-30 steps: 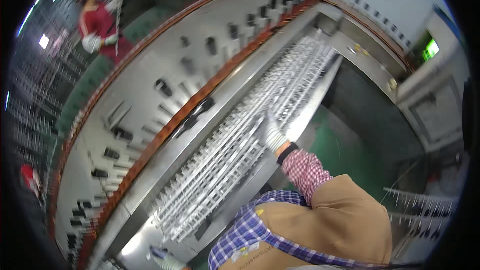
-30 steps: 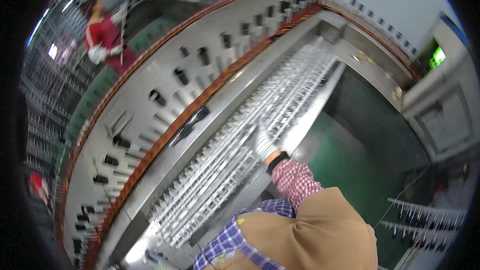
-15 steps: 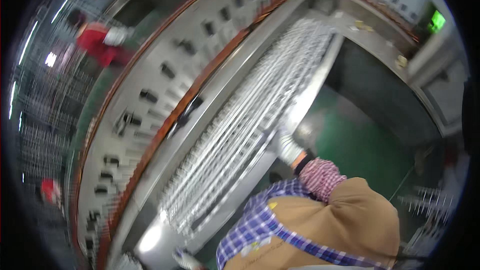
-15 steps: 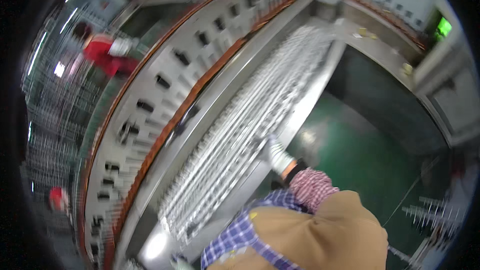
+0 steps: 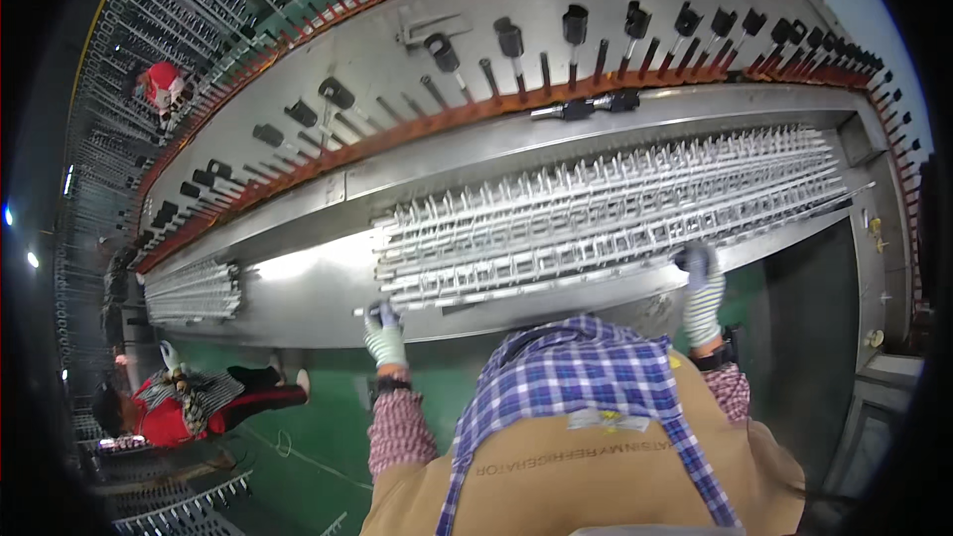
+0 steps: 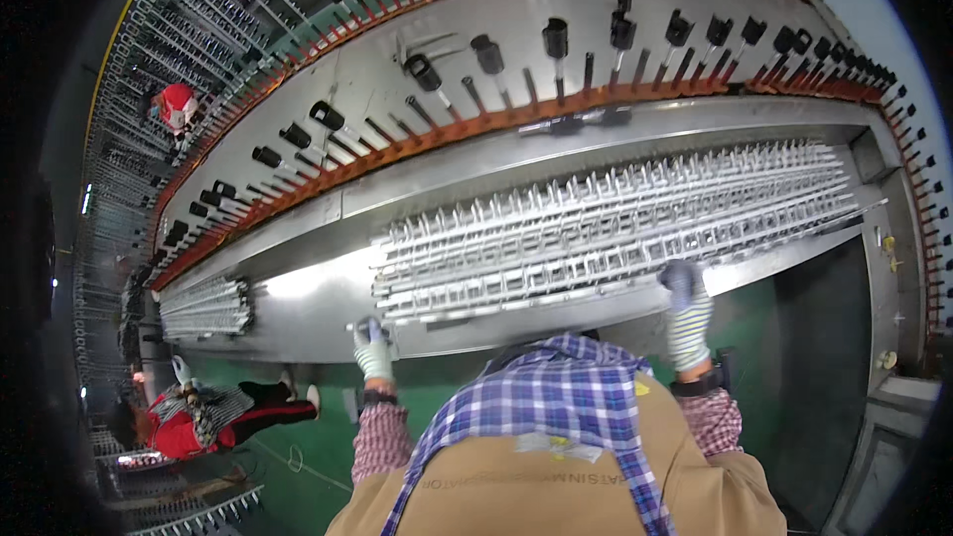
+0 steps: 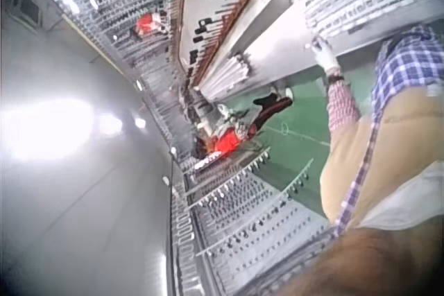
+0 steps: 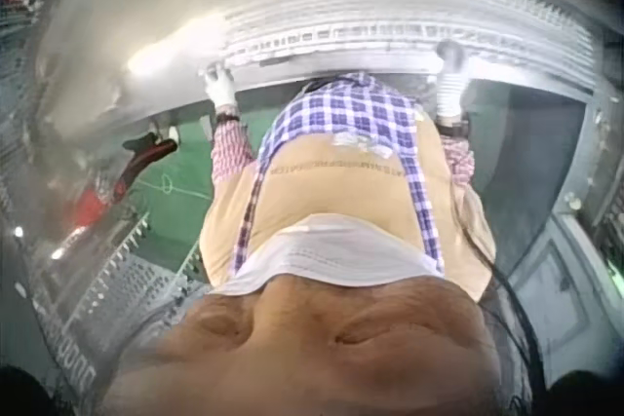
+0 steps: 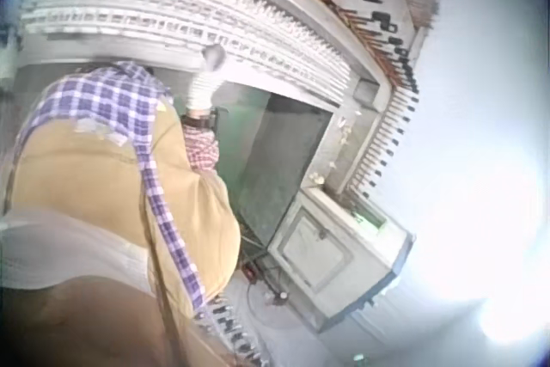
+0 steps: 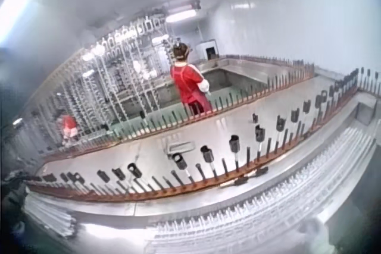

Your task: Placing and removing black plastic components from a factory assembly line workstation.

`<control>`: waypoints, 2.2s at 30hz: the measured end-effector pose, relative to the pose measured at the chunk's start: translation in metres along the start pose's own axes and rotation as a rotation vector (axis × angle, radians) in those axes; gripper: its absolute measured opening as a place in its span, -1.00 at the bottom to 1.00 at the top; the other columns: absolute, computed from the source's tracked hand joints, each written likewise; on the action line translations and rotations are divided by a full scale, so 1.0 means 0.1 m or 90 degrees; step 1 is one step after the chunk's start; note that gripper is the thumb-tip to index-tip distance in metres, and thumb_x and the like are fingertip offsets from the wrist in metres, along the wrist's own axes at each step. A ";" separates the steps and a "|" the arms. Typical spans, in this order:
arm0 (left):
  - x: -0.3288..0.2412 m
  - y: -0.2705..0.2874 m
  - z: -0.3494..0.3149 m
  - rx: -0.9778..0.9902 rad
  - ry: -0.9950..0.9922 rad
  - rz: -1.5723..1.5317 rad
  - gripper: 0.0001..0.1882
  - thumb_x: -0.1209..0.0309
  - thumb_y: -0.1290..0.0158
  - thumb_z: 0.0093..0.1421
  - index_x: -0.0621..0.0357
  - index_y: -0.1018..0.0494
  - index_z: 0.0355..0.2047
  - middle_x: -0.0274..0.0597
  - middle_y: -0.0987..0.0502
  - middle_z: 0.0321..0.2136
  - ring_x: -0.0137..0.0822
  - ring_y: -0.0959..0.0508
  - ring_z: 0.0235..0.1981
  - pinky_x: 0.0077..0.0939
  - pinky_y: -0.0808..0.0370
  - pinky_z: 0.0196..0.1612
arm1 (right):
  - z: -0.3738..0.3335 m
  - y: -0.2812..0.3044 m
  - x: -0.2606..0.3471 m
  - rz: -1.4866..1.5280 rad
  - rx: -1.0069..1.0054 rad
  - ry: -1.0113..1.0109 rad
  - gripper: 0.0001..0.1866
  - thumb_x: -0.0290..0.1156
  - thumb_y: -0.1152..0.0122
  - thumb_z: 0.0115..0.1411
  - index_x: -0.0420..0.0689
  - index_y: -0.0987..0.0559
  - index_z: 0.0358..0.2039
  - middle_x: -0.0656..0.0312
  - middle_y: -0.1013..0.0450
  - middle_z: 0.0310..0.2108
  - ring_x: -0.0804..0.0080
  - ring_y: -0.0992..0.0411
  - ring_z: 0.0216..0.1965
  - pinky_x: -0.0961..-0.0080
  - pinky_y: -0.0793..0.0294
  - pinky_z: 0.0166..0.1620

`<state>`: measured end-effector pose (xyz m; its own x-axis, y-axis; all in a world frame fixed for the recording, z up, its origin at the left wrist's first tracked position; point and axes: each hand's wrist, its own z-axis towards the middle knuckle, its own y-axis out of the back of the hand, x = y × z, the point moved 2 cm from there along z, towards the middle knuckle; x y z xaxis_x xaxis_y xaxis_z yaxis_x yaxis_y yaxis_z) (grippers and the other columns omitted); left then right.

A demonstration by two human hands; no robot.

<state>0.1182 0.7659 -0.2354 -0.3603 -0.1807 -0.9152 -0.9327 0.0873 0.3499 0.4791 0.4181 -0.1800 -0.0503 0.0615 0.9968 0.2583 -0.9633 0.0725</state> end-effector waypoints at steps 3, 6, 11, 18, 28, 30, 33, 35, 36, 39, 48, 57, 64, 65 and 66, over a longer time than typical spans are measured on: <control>-0.28 0.29 0.09 0.205 0.029 0.298 -0.64 0.10 0.03 0.05 0.09 -0.34 -0.26 -0.26 -0.43 -0.65 -0.52 -0.37 -0.71 -0.60 -0.31 -0.63 | -0.06 -0.56 0.31 -0.351 0.281 0.292 -0.58 -0.20 -0.24 -0.14 -0.15 -0.43 -0.28 0.09 -0.39 -0.36 0.26 -0.37 -0.33 0.41 -0.35 -0.24; -0.76 0.44 0.40 0.182 -0.068 0.419 -0.59 0.10 0.06 0.05 0.11 -0.31 -0.19 -0.23 -0.43 -0.66 -0.47 -0.40 -0.72 -0.60 -0.32 -0.63 | -0.12 -1.20 0.29 -0.654 0.628 0.351 -0.32 0.20 -0.08 -0.18 -0.07 -0.40 -0.16 0.05 -0.42 -0.35 0.12 -0.36 -0.24 0.27 -0.28 -0.12; -1.34 -0.18 1.07 0.091 -0.156 -0.071 -0.71 0.22 0.10 0.12 0.12 -0.31 -0.22 -0.28 -0.41 -0.59 -0.52 -0.32 -0.67 -0.71 -0.25 -0.65 | -0.03 -1.52 0.08 -0.823 0.686 0.191 -0.28 0.23 0.01 -0.13 -0.06 -0.35 -0.09 0.00 -0.42 -0.33 0.09 -0.40 -0.29 0.24 -0.35 -0.20; -1.53 -2.27 0.65 0.613 -0.472 0.069 -0.68 0.31 0.02 0.04 0.22 -0.34 -0.22 -0.07 -0.44 -0.29 -0.24 -0.46 -0.30 -0.46 -0.38 -0.24 | -0.13 -1.50 -0.04 -0.823 0.709 0.107 -0.24 0.28 0.04 -0.14 0.07 -0.26 0.00 -0.02 -0.39 -0.24 0.06 -0.38 -0.23 0.22 -0.36 -0.20; -2.18 -4.20 0.68 0.452 -0.292 0.111 -0.47 0.19 -0.01 -0.02 0.23 -0.23 -0.09 0.01 -0.44 -0.33 -0.09 -0.44 -0.33 -0.38 -0.37 -0.25 | 0.07 -1.22 0.10 -0.480 0.739 0.112 -0.43 -0.10 -0.08 -0.06 0.00 -0.28 -0.01 -0.01 -0.40 -0.27 0.12 -0.37 -0.21 0.34 -0.35 -0.16; -2.31 -4.15 0.67 0.444 -0.173 -0.079 -0.55 0.26 -0.03 0.00 0.28 -0.26 -0.16 -0.12 -0.46 -0.44 -0.31 -0.43 -0.57 -0.43 -0.37 -0.52 | 0.21 -0.95 0.18 -0.386 0.655 0.219 -0.41 0.02 -0.07 -0.06 -0.08 -0.35 -0.08 0.00 -0.40 -0.26 0.11 -0.38 -0.23 0.37 -0.35 -0.17; -2.61 -3.99 0.45 0.317 -0.254 -0.417 -0.67 0.18 -0.08 -0.01 0.19 -0.31 -0.43 -0.24 -0.37 -0.60 -0.52 -0.24 -0.77 -0.63 -0.13 -0.74 | 0.54 -0.43 0.19 -0.423 0.558 0.219 -0.45 0.06 -0.05 -0.04 -0.10 -0.41 -0.16 -0.03 -0.39 -0.32 0.11 -0.37 -0.26 0.35 -0.35 -0.21; -2.77 -4.06 0.11 0.292 -0.441 -0.082 -0.72 0.20 -0.07 0.00 0.17 -0.35 -0.50 -0.34 -0.37 -0.64 -0.50 -0.28 -0.73 -0.58 -0.22 -0.67 | 0.73 -0.07 0.07 -0.433 0.542 0.135 -0.44 0.06 -0.05 -0.07 -0.09 -0.41 -0.15 0.02 -0.40 -0.35 0.13 -0.37 -0.27 0.32 -0.34 -0.21; -2.78 -4.23 -0.13 0.338 -0.470 -0.034 -0.73 0.21 -0.07 0.00 0.17 -0.36 -0.53 -0.36 -0.37 -0.65 -0.50 -0.29 -0.70 -0.57 -0.25 -0.62 | 0.82 0.06 0.00 -0.457 0.527 0.193 -0.43 0.04 -0.05 -0.07 -0.09 -0.39 -0.13 0.03 -0.40 -0.34 0.13 -0.37 -0.27 0.32 -0.33 -0.20; -2.55 -5.00 -0.97 0.630 -0.402 -0.192 -0.76 0.28 -0.12 -0.04 0.20 -0.40 -0.51 -0.41 -0.41 -0.60 -0.50 -0.33 -0.60 -0.56 -0.30 -0.51 | 0.91 0.25 -0.21 -0.596 0.645 0.412 -0.38 -0.01 -0.05 -0.10 -0.11 -0.32 -0.06 0.02 -0.40 -0.33 0.14 -0.37 -0.25 0.31 -0.32 -0.19; -2.82 -6.14 -1.15 0.354 -0.405 0.246 -0.52 0.02 0.00 -0.04 0.23 -0.42 -0.33 -0.08 -0.50 -0.45 -0.13 -0.47 -0.27 -0.37 -0.36 -0.23 | 1.07 0.34 -0.56 -0.452 0.726 0.373 -0.72 -0.31 0.01 -0.08 -0.20 -0.40 -0.36 0.03 -0.40 -0.56 0.12 -0.41 -0.50 0.28 -0.39 -0.45; -2.09 -4.26 -1.48 0.520 -0.591 0.103 -0.81 0.33 0.09 0.07 -0.02 -0.40 -0.28 -0.18 -0.45 -0.37 -0.28 -0.45 -0.33 -0.51 -0.40 -0.31 | 1.00 0.05 -0.53 -0.706 0.766 0.368 -0.49 0.07 0.02 -0.06 -0.09 -0.47 -0.26 -0.03 -0.44 -0.51 0.06 -0.42 -0.47 0.24 -0.38 -0.39; -0.66 -1.81 -1.32 0.234 0.075 0.151 -0.56 0.14 0.16 0.09 0.26 -0.35 -0.19 0.10 -0.44 -0.37 -0.23 -0.41 -0.24 -0.38 -0.36 -0.14 | 0.95 -0.10 -0.27 -0.778 0.813 0.123 -0.40 0.25 0.01 -0.13 -0.04 -0.54 -0.35 0.05 -0.46 -0.47 0.14 -0.43 -0.40 0.36 -0.40 -0.30; -0.48 -1.46 -1.22 0.133 0.224 0.200 -0.48 0.07 0.15 0.09 0.30 -0.33 -0.16 0.17 -0.43 -0.38 -0.21 -0.40 -0.24 -0.34 -0.35 -0.12 | 0.98 -0.14 -0.25 -0.745 0.788 0.116 -0.40 0.24 0.00 -0.14 -0.04 -0.54 -0.35 0.05 -0.46 -0.47 0.14 -0.43 -0.40 0.36 -0.40 -0.31; -0.47 -1.21 -1.05 -0.058 0.002 0.191 -0.62 0.11 0.09 0.08 0.22 -0.34 -0.31 -0.07 -0.41 -0.47 -0.37 -0.38 -0.39 -0.50 -0.34 -0.29 | 0.99 -0.17 -0.24 -0.740 0.798 0.076 -0.40 0.24 -0.01 -0.14 -0.05 -0.54 -0.34 0.04 -0.46 -0.46 0.14 -0.43 -0.40 0.36 -0.40 -0.31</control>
<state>0.2459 0.6609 -0.2141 -0.6193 -0.1631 -0.7680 -0.7826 0.0494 0.6206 0.5715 0.4585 -0.2015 -0.7948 0.4539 0.4028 0.5750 0.3514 0.7388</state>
